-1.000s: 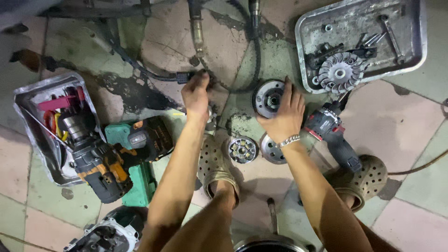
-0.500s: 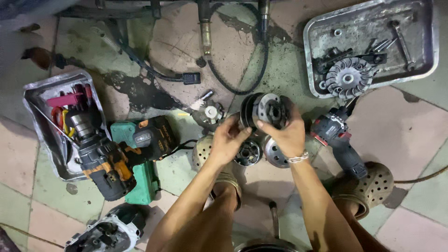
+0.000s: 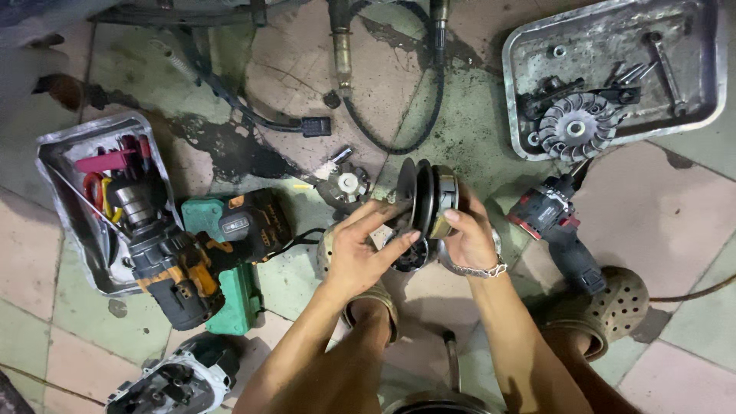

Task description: The person removes transmission components from a motorcycle, cleans them with a cloth, disassembles the variator assembly by hand, and uses an air compressor nozzle to blow dust off the parts.

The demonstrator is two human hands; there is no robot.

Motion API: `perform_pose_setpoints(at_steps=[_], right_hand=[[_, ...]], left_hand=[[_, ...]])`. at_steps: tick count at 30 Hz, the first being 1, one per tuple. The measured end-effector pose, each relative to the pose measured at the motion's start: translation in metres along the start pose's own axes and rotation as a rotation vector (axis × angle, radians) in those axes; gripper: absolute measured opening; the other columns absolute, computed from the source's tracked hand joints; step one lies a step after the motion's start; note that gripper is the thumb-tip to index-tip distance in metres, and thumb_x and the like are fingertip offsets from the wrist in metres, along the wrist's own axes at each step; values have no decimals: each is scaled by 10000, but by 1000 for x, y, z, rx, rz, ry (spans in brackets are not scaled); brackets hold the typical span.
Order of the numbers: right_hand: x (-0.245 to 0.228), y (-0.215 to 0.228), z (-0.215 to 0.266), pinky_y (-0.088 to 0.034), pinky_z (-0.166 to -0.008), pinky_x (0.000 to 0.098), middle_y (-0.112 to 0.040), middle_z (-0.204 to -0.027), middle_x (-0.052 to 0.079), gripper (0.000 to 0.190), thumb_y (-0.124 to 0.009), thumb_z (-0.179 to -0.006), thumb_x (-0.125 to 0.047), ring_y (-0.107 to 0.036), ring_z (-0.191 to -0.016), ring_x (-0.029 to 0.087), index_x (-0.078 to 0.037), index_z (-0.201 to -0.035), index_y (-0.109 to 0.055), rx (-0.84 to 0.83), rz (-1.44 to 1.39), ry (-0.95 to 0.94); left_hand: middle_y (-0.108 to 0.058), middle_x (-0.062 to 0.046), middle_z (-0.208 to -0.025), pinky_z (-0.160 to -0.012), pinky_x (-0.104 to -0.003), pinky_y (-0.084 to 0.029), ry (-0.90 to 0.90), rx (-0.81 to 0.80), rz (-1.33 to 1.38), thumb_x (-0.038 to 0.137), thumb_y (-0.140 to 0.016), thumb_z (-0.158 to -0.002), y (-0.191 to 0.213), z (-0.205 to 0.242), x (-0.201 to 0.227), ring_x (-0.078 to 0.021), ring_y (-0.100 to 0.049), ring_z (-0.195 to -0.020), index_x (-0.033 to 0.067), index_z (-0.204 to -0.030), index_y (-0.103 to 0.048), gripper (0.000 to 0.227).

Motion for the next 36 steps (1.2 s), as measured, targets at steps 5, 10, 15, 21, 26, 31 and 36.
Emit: perform_pose_setpoints(at_steps=[5,10,15,21,26,31,36], right_hand=[[0,-13,-1,-403,-1157,393,-570,-1415,131,825,-759,-820,-161,-543,-1322,236,36,-1519,-368,15,256,134],[15,2,-6,-444,-1113,397,-534,-1444,113,832,-730,-839,-271,-558,-1309,227,-41,-1516,-305,27,199,76],[34,-1,-21,-580,-879,443,-695,-1069,159,477,-578,-1023,-479,-691,-944,293,-25,-1162,-625,382,-145,-284],[13,7,-42,-595,-728,429,-699,-806,94,293,-600,-910,-374,-684,-712,282,-87,-933,-659,637,-348,-321],[-12,35,-73,-453,-640,354,-632,-760,71,324,-608,-995,-255,-556,-677,216,38,-942,-737,690,312,294],[-31,-14,-83,-498,-705,310,-705,-793,89,296,-658,-975,-225,-557,-731,123,62,-916,-703,782,703,607],[-30,-46,-80,-443,-673,347,-586,-728,119,291,-654,-992,-170,-457,-722,139,91,-872,-607,797,757,731]], left_hand=[[-700,-82,-881,-560,-304,-469,228,66,-146,148,-801,-818,0,4,-8,-199,-589,-580,17,-1101,-760,315],[-680,-77,-884,-634,-281,-497,17,108,-71,143,-757,-898,8,3,-15,-156,-619,-714,15,-1116,-739,253],[-679,-104,-815,-610,-299,-481,132,67,-108,98,-745,-834,11,-13,-21,-181,-616,-680,7,-1045,-764,230],[-755,-110,-987,-841,-325,-571,-10,-13,-29,131,-732,-870,-4,-31,-20,-219,-752,-913,19,-1074,-745,233],[-643,-220,-1198,-946,-413,-540,-76,239,-282,180,-672,-1009,-40,-46,-11,-365,-668,-1111,33,-1194,-688,238],[-585,-268,-1155,-895,-497,-496,-201,463,-370,195,-517,-1127,-63,-76,-19,-452,-595,-1040,-38,-1153,-617,255],[-605,-210,-855,-712,-473,-445,16,579,-70,250,-493,-1095,-65,-88,-36,-382,-603,-778,-11,-919,-603,333]])
Point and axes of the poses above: each hand's wrist, its own z-axis away from the middle knuckle, its own y-axis out of the back of the hand, x = y × z, the point moved 1 cm from there along -z, towards the middle knuckle
